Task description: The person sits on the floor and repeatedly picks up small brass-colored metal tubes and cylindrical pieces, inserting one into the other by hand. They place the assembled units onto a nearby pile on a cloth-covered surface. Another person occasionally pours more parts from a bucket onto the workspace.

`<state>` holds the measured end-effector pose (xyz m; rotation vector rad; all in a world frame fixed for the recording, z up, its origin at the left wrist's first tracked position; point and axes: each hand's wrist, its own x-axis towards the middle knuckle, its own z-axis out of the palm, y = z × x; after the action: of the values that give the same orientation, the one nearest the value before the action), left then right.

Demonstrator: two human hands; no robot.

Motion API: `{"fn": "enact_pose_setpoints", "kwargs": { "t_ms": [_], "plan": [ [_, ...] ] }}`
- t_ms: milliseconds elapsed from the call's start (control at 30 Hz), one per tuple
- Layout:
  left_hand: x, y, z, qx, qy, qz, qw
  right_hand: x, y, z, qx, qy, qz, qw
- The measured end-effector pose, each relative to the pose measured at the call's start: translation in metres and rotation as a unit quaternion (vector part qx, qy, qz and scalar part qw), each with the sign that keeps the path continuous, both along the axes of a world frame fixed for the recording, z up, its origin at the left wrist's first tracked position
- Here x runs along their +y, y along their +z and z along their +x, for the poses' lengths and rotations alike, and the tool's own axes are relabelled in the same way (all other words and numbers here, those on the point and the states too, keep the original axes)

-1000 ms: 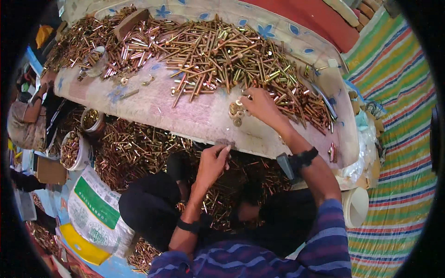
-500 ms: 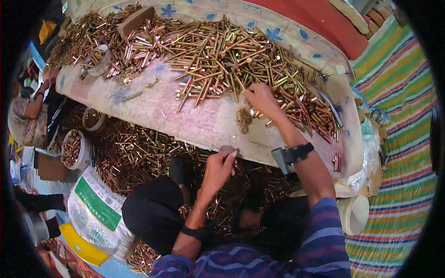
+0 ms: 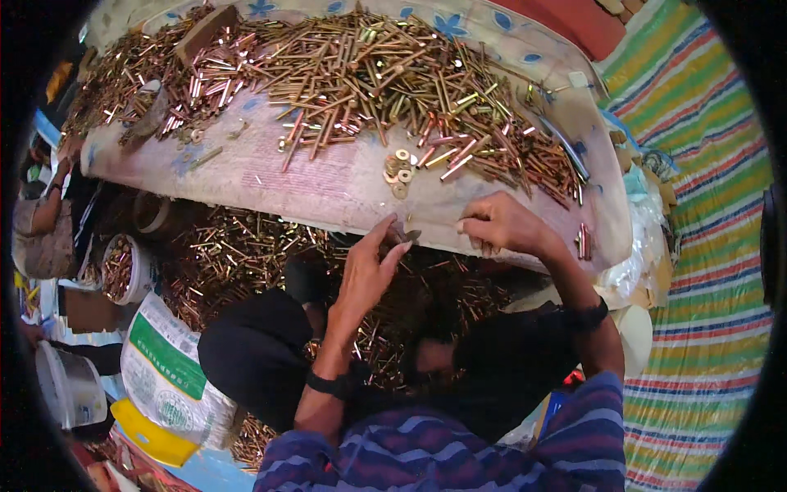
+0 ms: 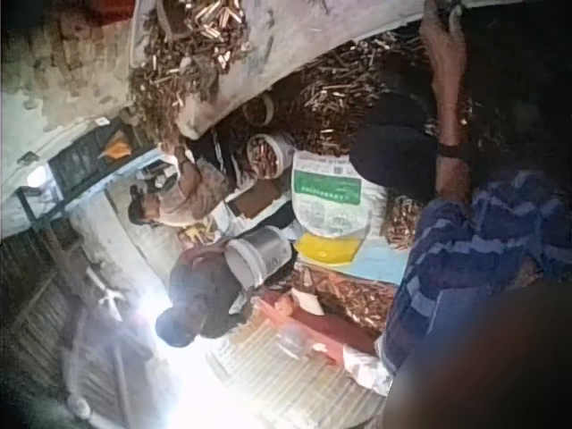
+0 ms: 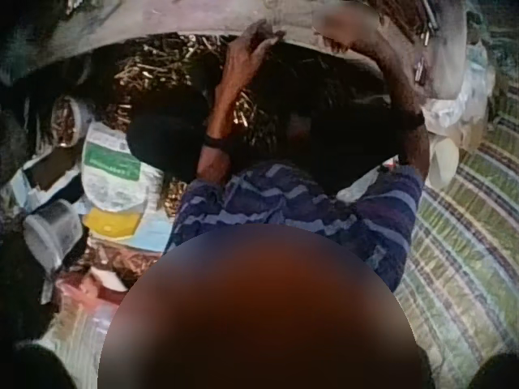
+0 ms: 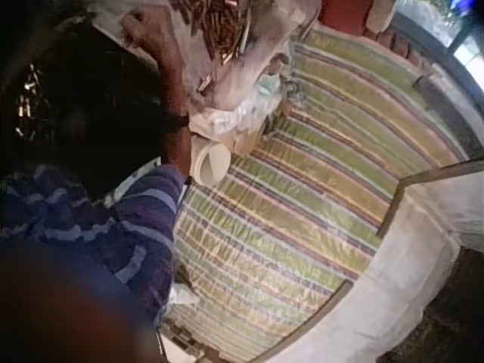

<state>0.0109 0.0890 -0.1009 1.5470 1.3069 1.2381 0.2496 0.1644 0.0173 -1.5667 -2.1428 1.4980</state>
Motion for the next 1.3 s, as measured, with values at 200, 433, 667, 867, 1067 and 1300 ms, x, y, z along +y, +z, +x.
{"fn": "enact_pose_setpoints", "kwargs": {
  "t_ms": [200,433,667,867,1067,1300],
  "plan": [
    [-0.002,-0.008,0.007,0.076,-0.106,0.126,0.983,-0.031,0.015,0.003,-0.007,0.029,-0.044,0.999],
    [-0.009,-0.001,0.008,-0.028,-0.121,-0.112,0.986,-0.011,0.009,0.022,-0.013,0.022,0.088,0.996],
    [-0.003,0.002,0.004,-0.074,-0.063,-0.189,0.977,0.015,-0.022,0.073,-0.095,-0.056,0.233,0.966],
    [-0.001,-0.006,0.003,-0.082,-0.066,-0.202,0.974,0.006,-0.054,0.071,-0.112,-0.012,0.326,0.939],
    [0.000,-0.016,0.002,-0.113,-0.057,-0.202,0.971,0.013,-0.061,0.052,-0.262,0.043,0.338,0.903],
    [0.004,-0.015,0.002,-0.205,-0.033,-0.237,0.949,0.015,-0.057,0.016,-0.138,0.012,0.330,0.934]
  ]
}}
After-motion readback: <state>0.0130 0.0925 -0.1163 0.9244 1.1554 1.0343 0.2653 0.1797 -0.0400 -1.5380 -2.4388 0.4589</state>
